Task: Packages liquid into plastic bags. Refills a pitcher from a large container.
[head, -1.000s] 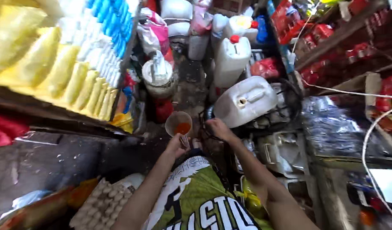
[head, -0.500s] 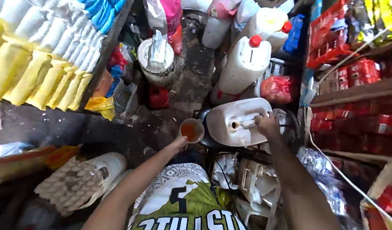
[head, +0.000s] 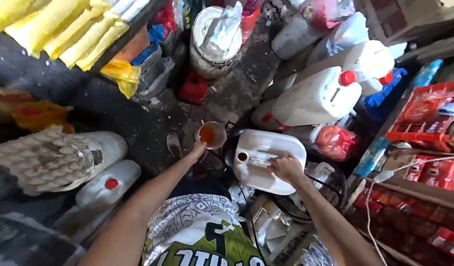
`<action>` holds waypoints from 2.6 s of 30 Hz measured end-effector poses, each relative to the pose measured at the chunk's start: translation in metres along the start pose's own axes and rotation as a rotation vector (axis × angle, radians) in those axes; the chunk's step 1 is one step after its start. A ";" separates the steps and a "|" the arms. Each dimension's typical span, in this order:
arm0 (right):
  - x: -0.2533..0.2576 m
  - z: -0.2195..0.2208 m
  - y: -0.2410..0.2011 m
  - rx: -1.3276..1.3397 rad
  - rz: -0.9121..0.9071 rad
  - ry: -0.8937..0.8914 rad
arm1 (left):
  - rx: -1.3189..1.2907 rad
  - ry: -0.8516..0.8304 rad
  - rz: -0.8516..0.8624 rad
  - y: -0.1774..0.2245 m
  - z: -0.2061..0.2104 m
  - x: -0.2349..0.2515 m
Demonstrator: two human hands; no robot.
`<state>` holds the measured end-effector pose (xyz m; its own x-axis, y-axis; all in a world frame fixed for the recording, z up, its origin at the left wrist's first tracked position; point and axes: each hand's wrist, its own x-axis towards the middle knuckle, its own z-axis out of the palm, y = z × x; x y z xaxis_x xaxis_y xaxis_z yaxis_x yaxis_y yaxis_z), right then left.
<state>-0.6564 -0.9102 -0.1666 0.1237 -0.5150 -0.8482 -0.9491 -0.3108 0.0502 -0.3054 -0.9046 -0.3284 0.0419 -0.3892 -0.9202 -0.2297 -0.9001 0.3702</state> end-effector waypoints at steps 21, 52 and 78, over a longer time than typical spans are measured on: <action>0.159 -0.063 -0.235 -0.257 -0.187 0.135 | -0.041 0.286 0.051 -0.111 -0.087 0.134; 0.347 -0.081 -0.381 -0.450 -0.034 -0.152 | -0.134 0.161 0.024 -0.161 -0.106 0.293; 0.358 -0.082 -0.388 -0.442 -0.015 -0.157 | -0.186 0.116 -0.012 -0.158 -0.111 0.312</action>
<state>-0.2199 -1.0390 -0.4463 0.0588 -0.3915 -0.9183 -0.7293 -0.6450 0.2283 -0.1484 -0.9052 -0.6596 0.1576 -0.3888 -0.9077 -0.0459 -0.9211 0.3866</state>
